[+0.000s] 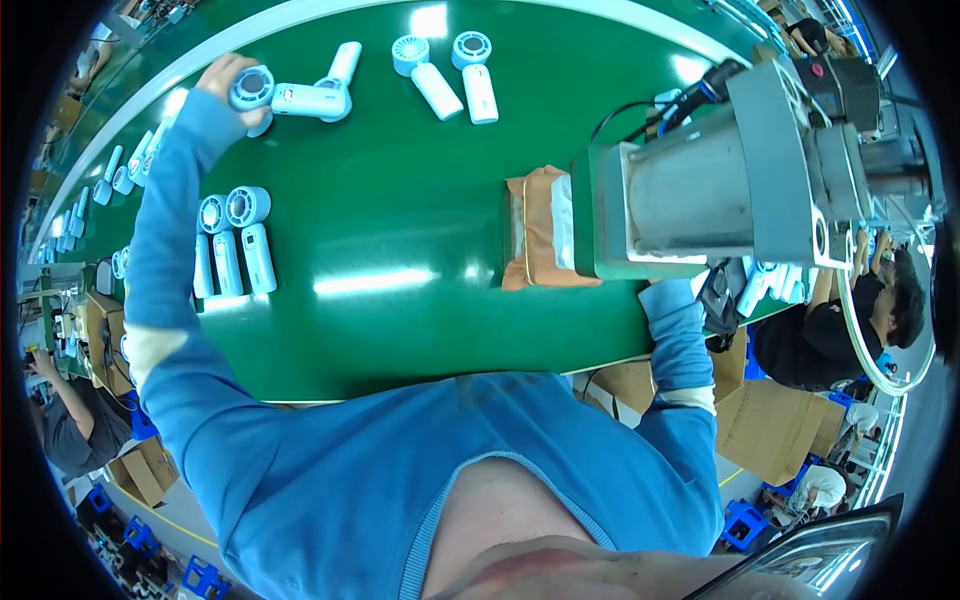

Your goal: Assembling and testing handheld electronic fans at a factory workstation.

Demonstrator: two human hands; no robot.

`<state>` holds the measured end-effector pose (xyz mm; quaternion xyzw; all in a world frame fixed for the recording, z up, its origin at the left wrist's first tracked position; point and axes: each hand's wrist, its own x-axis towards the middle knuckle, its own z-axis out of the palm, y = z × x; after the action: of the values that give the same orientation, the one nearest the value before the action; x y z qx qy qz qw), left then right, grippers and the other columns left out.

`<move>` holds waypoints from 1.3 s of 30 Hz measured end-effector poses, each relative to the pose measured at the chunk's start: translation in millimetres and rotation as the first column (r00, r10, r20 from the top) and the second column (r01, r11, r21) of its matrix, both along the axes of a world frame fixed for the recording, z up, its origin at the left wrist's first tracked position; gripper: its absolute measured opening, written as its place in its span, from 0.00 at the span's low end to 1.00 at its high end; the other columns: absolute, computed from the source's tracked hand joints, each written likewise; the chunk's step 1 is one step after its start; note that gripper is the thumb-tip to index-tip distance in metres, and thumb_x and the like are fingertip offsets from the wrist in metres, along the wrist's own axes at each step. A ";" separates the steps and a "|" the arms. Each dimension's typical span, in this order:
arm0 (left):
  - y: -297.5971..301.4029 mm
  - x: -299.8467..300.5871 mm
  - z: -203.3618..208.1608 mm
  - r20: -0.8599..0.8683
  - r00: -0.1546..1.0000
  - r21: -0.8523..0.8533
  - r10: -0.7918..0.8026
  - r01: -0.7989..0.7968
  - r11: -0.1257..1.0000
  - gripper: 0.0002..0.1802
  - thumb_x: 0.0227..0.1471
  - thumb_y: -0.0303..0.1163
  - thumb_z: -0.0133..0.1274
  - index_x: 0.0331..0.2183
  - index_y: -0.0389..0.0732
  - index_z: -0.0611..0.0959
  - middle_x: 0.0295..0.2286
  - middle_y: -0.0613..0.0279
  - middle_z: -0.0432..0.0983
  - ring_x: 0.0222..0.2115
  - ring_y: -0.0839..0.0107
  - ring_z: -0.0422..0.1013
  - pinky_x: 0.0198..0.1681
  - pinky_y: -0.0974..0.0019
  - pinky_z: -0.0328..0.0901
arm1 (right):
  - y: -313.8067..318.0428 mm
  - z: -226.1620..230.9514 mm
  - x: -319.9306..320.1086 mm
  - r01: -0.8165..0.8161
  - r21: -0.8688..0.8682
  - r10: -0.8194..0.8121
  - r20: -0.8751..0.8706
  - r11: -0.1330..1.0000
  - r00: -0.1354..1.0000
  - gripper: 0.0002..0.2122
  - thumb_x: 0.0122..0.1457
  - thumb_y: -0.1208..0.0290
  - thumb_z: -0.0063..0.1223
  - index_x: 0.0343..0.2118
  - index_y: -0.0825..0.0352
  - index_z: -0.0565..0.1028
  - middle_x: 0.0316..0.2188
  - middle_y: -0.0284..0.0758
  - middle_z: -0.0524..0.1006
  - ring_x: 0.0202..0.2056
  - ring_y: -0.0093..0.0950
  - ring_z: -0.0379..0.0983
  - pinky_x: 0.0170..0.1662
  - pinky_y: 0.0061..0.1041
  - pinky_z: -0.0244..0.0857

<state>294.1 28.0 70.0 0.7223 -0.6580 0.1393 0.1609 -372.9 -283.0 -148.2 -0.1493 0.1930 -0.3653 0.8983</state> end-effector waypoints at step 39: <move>-135.7 -224.5 -102.6 -0.807 0.590 -0.177 -0.027 -0.198 0.964 0.37 0.34 0.44 0.70 0.45 0.40 0.72 0.37 0.55 0.77 0.36 0.60 0.75 0.43 0.64 0.68 | 7.8 13.4 14.1 -0.469 -0.726 -0.542 -0.688 0.503 0.483 0.21 0.58 0.60 0.48 0.52 0.65 0.71 0.52 0.40 0.72 0.53 0.35 0.67 0.57 0.31 0.58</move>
<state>69.7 -107.7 -32.6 0.7121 -0.4561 -0.1121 0.5218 -358.8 -275.2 -134.8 -0.7327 0.4138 -0.3002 0.4492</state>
